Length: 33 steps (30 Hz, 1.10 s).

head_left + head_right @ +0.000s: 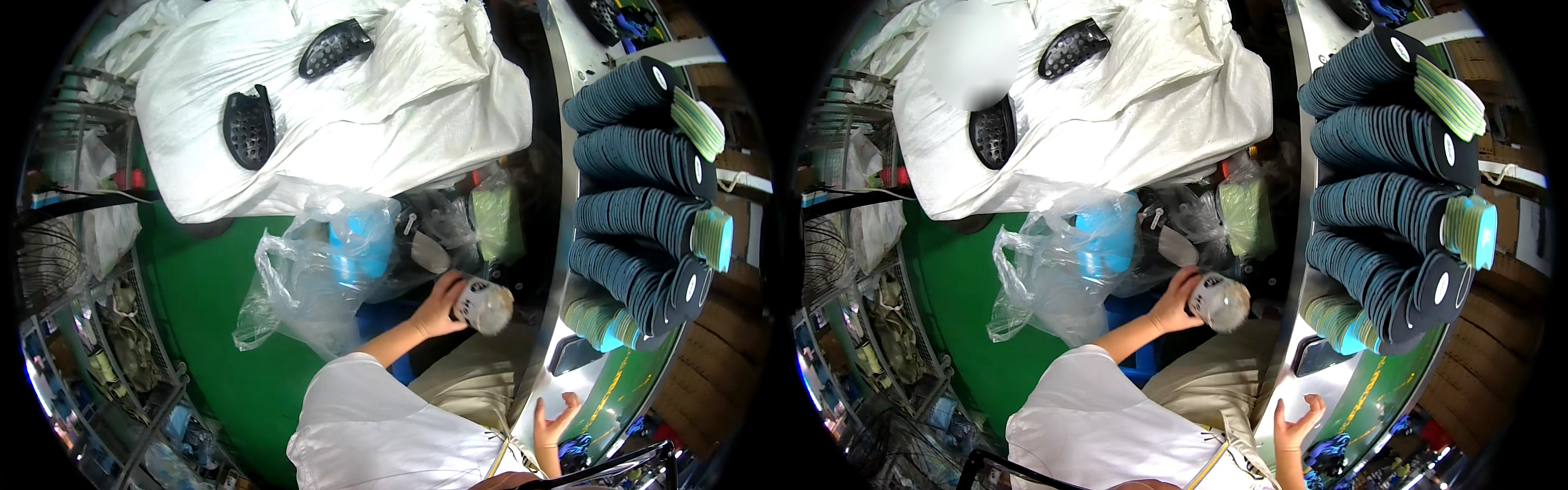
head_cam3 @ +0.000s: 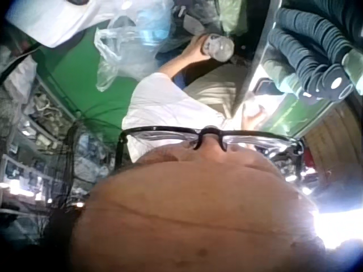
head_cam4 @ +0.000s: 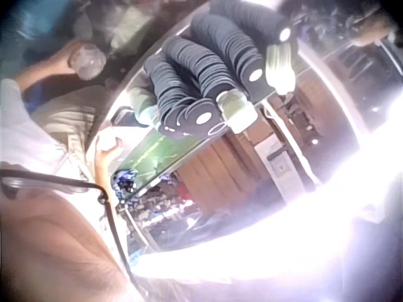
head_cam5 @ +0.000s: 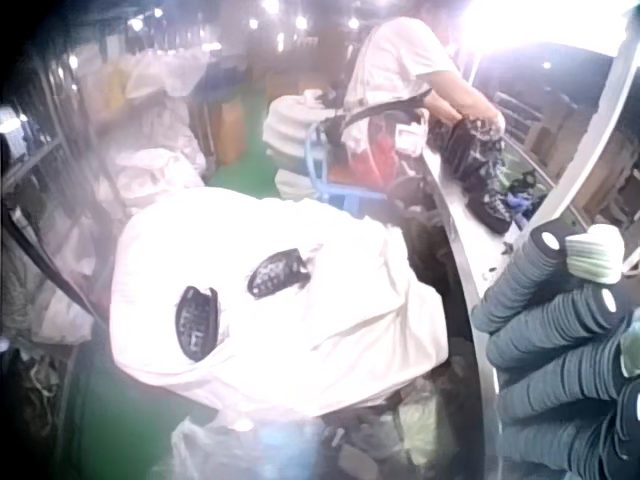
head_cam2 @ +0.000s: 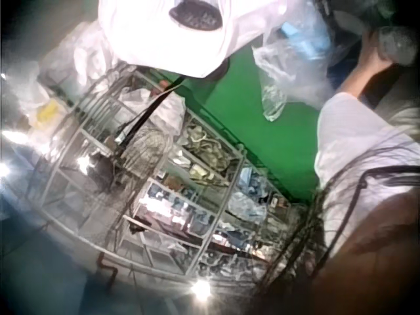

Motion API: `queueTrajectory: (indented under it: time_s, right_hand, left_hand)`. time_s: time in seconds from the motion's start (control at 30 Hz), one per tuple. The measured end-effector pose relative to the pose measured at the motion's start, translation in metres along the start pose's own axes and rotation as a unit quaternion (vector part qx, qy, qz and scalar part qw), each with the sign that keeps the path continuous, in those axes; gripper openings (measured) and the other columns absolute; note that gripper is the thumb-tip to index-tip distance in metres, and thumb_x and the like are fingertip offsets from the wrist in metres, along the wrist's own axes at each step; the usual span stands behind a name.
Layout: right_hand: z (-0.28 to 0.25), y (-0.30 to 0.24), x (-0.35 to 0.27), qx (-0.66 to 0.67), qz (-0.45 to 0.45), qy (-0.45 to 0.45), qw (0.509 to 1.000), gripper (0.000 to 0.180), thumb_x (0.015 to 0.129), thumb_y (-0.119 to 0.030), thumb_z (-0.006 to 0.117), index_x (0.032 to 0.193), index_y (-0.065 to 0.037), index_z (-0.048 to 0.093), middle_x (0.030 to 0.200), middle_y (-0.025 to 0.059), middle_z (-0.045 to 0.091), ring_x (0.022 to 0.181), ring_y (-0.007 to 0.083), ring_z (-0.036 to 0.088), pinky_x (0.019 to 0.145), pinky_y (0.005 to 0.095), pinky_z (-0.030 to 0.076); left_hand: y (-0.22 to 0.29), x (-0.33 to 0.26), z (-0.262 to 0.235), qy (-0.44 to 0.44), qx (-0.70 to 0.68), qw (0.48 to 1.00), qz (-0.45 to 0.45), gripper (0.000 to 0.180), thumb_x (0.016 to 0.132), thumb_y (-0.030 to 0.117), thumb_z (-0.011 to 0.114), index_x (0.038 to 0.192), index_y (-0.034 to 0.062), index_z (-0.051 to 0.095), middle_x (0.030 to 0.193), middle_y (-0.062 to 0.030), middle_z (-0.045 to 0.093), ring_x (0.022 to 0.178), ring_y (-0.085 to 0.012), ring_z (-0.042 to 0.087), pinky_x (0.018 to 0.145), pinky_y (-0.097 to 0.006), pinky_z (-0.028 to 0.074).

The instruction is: The person places blue insoles into black sandal uppers on a conveyor belt, then moves to another station to place sandals into plastic bags and containers.

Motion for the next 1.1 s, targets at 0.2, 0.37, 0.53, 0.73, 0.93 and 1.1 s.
queueTrajectory:
  time_s: [0.2,0.37,0.53,0.73,0.93,1.1]
  right_hand:
    - [0.041,0.010,-0.003,-0.179,0.057,-0.104,0.977,0.097,0.055,-0.043,0.070,0.126,0.003,0.022,0.126,0.0239,0.025,0.117,0.0363,0.025,0.094,0.0442,0.020]
    - [0.030,0.000,0.013,-0.091,0.035,-0.111,0.989,0.072,0.056,-0.026,0.071,0.113,0.001,0.036,0.112,0.0213,0.036,0.103,0.0356,0.036,0.087,0.0421,0.029]
    - [0.013,-0.064,0.031,0.093,-0.132,-0.175,0.971,0.054,0.054,-0.013,0.072,0.098,-0.003,0.045,0.095,0.0178,0.047,0.087,0.0317,0.046,0.076,0.0372,0.037]
    - [0.061,-0.107,0.101,0.259,-0.110,-0.190,0.941,0.101,0.046,-0.037,0.078,0.120,0.006,0.025,0.113,0.0234,0.040,0.103,0.0360,0.040,0.089,0.0416,0.030]
    - [0.055,-0.104,0.101,0.229,-0.204,-0.133,0.943,0.100,0.044,-0.041,0.077,0.122,-0.005,0.024,0.113,0.0228,0.042,0.102,0.0374,0.045,0.091,0.0508,0.024]
    - [0.076,-0.104,0.107,0.123,-0.282,-0.184,0.933,0.098,0.043,-0.042,0.077,0.117,-0.003,0.026,0.109,0.0231,0.047,0.100,0.0364,0.048,0.094,0.0547,0.016]
  left_hand:
    - [-0.046,0.030,0.016,0.033,-0.028,0.999,-0.004,0.088,0.047,0.016,0.075,0.120,0.0025,0.027,0.120,-0.0209,0.031,0.110,-0.0384,0.035,0.090,-0.040,0.034]
    - [-0.063,0.062,0.046,0.000,-0.040,0.998,-0.056,0.088,0.048,0.020,0.075,0.120,0.0020,0.028,0.122,-0.0203,0.030,0.111,-0.0379,0.034,0.091,-0.040,0.033]
    - [-0.001,0.068,0.029,0.021,-0.065,0.998,-0.003,0.084,0.049,0.024,0.076,0.116,-0.0018,0.033,0.121,-0.0217,0.031,0.111,-0.0375,0.034,0.092,-0.039,0.033]
    - [0.094,0.027,-0.003,0.030,-0.126,0.970,0.206,0.071,0.057,0.023,0.072,0.114,0.0002,0.037,0.120,-0.0222,0.033,0.109,-0.0395,0.037,0.088,-0.046,0.035]
    - [0.052,0.039,0.028,-0.147,-0.040,0.982,0.108,0.087,0.058,0.046,0.067,0.125,0.0060,0.028,0.122,-0.0216,0.030,0.112,-0.0386,0.032,0.089,-0.047,0.029]
    - [-0.128,0.075,0.075,-0.113,0.187,0.953,-0.212,0.096,0.058,0.051,0.066,0.128,0.0031,0.021,0.127,-0.0223,0.025,0.113,-0.0368,0.032,0.089,-0.046,0.030]
Point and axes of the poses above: each hand's wrist, its own x-axis towards the middle knuckle, its own z-axis out of the palm, y = z × x, the point moved 10 cm from there along x, towards the middle knuckle
